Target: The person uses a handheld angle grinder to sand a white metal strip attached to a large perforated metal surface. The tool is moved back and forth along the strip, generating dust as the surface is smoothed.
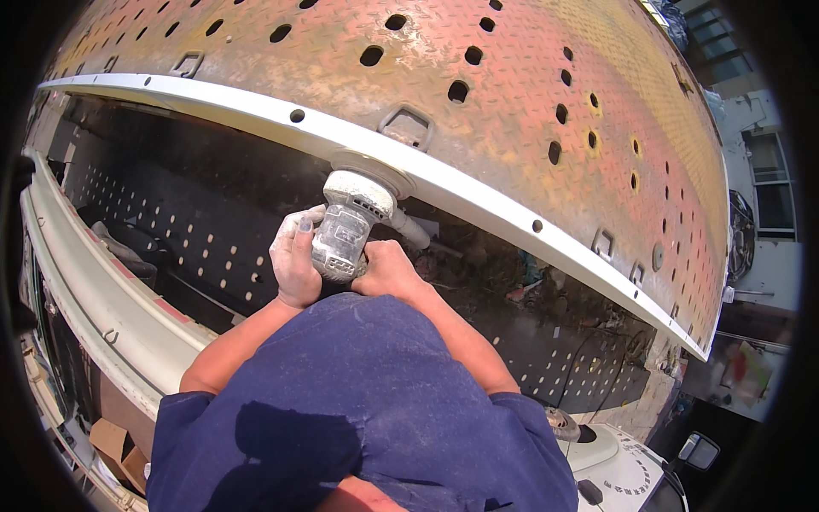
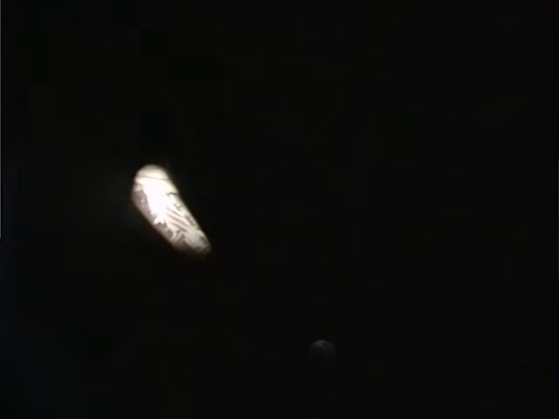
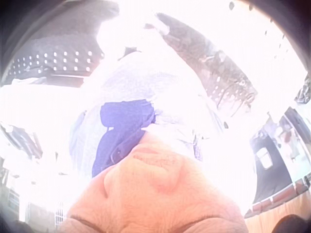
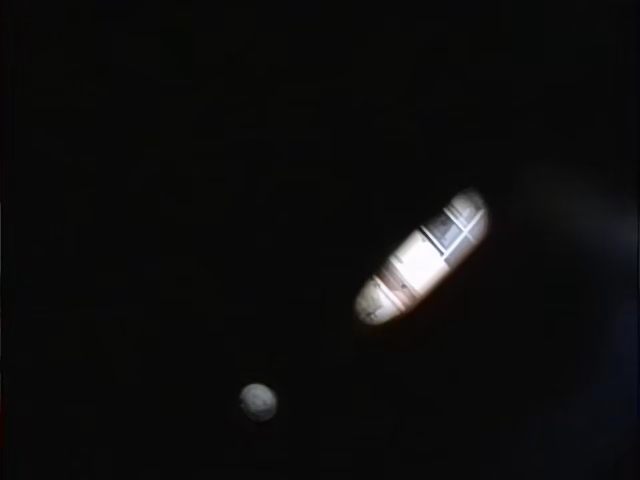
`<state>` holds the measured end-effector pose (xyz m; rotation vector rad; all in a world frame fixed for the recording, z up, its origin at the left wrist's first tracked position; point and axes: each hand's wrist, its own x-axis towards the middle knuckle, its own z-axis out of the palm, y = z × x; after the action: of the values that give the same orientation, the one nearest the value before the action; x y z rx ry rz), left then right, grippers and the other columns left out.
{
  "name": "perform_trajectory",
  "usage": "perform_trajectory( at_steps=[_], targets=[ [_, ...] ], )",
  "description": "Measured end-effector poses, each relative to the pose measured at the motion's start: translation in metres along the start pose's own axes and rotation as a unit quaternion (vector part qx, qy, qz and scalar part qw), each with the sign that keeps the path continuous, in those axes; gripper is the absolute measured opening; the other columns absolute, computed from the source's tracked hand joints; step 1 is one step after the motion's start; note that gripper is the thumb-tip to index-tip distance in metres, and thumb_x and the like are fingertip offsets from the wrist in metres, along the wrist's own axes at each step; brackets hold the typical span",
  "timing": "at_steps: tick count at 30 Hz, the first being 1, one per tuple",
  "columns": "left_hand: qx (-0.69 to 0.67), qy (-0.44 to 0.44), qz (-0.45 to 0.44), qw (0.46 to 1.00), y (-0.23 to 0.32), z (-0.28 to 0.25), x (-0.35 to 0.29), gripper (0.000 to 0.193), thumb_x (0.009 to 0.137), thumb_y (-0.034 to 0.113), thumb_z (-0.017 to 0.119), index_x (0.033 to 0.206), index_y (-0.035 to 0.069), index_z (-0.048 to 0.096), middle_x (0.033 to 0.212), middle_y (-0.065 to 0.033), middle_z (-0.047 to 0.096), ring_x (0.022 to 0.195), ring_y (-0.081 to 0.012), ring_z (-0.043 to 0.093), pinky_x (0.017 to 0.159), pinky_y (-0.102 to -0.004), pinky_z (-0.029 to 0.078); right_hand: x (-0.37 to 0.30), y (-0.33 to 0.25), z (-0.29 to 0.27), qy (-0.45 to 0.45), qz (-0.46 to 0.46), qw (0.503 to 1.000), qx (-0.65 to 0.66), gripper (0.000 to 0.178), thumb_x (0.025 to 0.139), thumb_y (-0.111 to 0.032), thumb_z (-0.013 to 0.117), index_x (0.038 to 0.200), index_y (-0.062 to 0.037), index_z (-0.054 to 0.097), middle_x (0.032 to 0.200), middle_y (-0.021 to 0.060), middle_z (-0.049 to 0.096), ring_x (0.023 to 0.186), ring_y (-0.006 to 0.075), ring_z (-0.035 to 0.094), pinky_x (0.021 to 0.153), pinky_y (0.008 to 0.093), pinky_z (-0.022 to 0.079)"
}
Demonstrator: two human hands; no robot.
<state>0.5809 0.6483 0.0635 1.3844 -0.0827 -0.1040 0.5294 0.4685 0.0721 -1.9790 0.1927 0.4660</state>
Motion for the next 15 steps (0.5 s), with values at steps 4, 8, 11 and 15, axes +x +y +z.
perform_trajectory(
  at_steps=[4,8,11,15],
  targets=[
    [0.010,-0.016,-0.012,1.000,-0.014,0.000,-0.005,0.039,0.119,0.030,0.062,0.125,-0.006,0.075,0.120,-0.0109,0.077,0.109,-0.0141,0.068,0.097,-0.0334,0.056,-0.008,0.006,-0.003,0.010,0.004,1.000,-0.005,0.038,0.077,-0.012,0.087,0.112,0.0024,0.081,0.102,0.0269,0.083,0.101,0.0413,0.083,0.090,0.0465,0.063],
    [-0.003,-0.026,-0.023,0.999,-0.008,0.017,-0.014,0.037,0.119,0.028,0.062,0.126,-0.006,0.075,0.120,-0.0107,0.078,0.109,-0.0139,0.068,0.098,-0.0332,0.056,-0.018,0.022,-0.006,0.025,0.015,1.000,0.008,0.037,0.078,-0.013,0.088,0.110,0.0032,0.080,0.101,0.0266,0.083,0.100,0.0411,0.083,0.089,0.0461,0.063],
    [-0.009,-0.031,-0.027,0.999,-0.017,0.023,-0.020,0.037,0.119,0.027,0.062,0.128,-0.007,0.074,0.120,-0.0107,0.078,0.108,-0.0138,0.068,0.098,-0.0333,0.056,-0.023,0.036,-0.009,0.023,0.031,0.999,-0.003,0.036,0.079,-0.014,0.088,0.109,0.0042,0.080,0.100,0.0273,0.083,0.099,0.0405,0.084,0.089,0.0462,0.062],
    [-0.014,-0.033,-0.033,0.999,-0.020,0.030,-0.029,0.038,0.118,0.027,0.064,0.130,-0.008,0.073,0.121,-0.0119,0.078,0.110,-0.0141,0.069,0.099,-0.0340,0.057,-0.034,0.044,-0.011,0.037,0.013,0.999,0.000,0.037,0.079,-0.014,0.088,0.110,0.0053,0.080,0.099,0.0270,0.083,0.097,0.0368,0.084,0.088,0.0451,0.062]
  ],
)
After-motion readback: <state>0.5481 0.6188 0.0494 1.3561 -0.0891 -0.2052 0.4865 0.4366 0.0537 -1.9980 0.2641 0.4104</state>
